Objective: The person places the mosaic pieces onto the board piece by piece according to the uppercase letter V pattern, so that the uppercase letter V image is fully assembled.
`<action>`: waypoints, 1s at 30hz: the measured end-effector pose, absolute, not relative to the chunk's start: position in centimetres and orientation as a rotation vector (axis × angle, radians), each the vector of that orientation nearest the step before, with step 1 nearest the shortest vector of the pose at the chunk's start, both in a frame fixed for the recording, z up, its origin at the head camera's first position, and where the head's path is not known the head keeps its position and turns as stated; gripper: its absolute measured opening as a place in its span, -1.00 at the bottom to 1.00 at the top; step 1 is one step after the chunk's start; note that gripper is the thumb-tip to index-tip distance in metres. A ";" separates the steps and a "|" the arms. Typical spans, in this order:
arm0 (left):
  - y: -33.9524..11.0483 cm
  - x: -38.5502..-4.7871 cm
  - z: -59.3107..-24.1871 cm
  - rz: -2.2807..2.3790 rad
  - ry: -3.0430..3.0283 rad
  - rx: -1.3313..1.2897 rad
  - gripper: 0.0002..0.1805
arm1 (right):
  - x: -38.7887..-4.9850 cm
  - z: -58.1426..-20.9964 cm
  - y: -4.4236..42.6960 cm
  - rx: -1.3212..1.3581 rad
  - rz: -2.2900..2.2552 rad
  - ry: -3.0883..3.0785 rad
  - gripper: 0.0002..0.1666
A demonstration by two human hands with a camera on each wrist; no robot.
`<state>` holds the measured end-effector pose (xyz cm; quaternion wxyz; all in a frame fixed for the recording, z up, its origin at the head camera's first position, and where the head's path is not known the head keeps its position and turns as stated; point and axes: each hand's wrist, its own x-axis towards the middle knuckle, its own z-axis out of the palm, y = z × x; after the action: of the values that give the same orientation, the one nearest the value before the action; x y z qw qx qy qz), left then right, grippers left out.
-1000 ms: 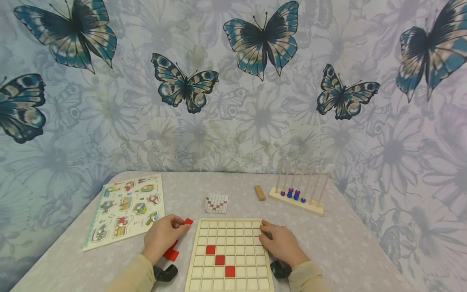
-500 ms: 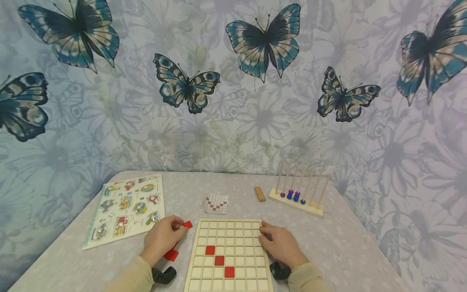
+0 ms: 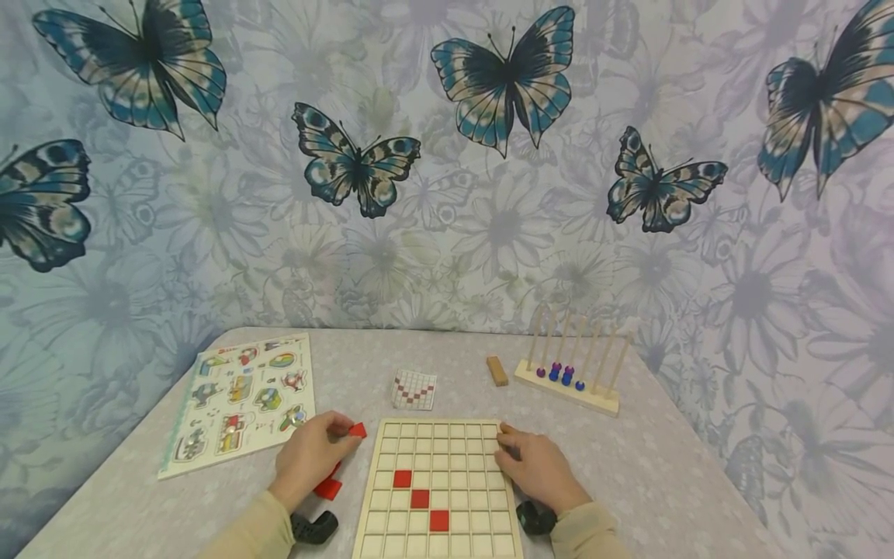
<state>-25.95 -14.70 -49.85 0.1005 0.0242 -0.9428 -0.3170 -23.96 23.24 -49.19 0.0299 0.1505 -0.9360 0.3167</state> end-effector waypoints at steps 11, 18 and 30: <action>-14.4 -25.7 -49.7 -1.006 -2.754 0.101 -0.77 | -23.9 -49.0 23.1 0.448 0.960 -2.891 -0.51; -14.6 -25.8 -49.8 -1.037 -2.741 0.120 -0.87 | -24.0 -49.1 23.2 0.457 0.965 -2.891 -0.51; -13.6 -24.8 -48.7 -1.179 -2.703 0.040 -0.95 | -23.8 -48.8 23.2 0.484 0.984 -2.887 -0.51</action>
<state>-24.77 -13.63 -48.72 0.0959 0.0134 -0.9122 -0.3981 -23.77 23.21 -48.79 0.0266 0.1566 -0.9345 0.3186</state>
